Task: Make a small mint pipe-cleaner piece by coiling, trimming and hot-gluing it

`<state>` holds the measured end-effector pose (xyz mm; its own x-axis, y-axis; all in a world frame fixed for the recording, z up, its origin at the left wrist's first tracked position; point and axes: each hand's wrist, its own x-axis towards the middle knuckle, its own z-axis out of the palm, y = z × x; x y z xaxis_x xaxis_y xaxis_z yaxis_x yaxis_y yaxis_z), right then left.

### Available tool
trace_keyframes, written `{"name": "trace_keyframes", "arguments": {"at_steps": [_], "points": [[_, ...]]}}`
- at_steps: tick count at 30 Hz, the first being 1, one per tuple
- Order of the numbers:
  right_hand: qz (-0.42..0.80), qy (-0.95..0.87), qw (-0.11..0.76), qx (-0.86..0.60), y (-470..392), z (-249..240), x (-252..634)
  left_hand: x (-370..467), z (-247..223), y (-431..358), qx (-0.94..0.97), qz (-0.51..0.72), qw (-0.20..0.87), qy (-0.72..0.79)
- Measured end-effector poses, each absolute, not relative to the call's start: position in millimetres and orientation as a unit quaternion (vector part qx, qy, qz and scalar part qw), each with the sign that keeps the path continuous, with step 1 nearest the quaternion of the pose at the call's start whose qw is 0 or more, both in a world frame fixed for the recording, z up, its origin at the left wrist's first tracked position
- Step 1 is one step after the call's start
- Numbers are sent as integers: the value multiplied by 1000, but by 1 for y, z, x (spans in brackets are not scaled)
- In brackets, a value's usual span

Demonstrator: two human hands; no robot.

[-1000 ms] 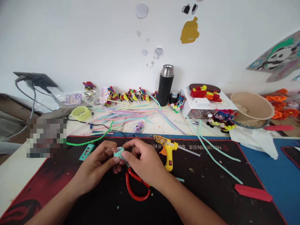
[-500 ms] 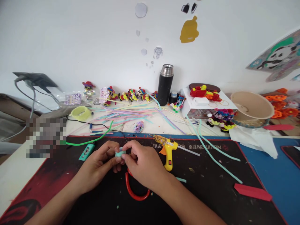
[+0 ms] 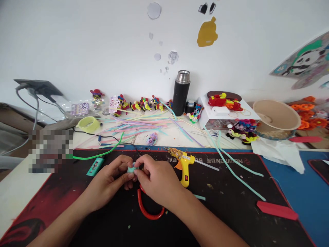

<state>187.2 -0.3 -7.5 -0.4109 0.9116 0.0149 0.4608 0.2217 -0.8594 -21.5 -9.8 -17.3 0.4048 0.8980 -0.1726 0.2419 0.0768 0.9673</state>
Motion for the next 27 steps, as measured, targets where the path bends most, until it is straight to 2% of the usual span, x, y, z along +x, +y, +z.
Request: {"name": "trace_keyframes", "arguments": {"at_steps": [10,22,27], "points": [[399,-754,227,-470,3,-3,189,-17,-13,-8,635,249,554,477],[389,-766,211,-467,2,-5,188,-19,-13,-10,658,220,525,493],[391,-761,230,-463,1,-5,188,-17,-14,-9,616,246,575,479]]}}
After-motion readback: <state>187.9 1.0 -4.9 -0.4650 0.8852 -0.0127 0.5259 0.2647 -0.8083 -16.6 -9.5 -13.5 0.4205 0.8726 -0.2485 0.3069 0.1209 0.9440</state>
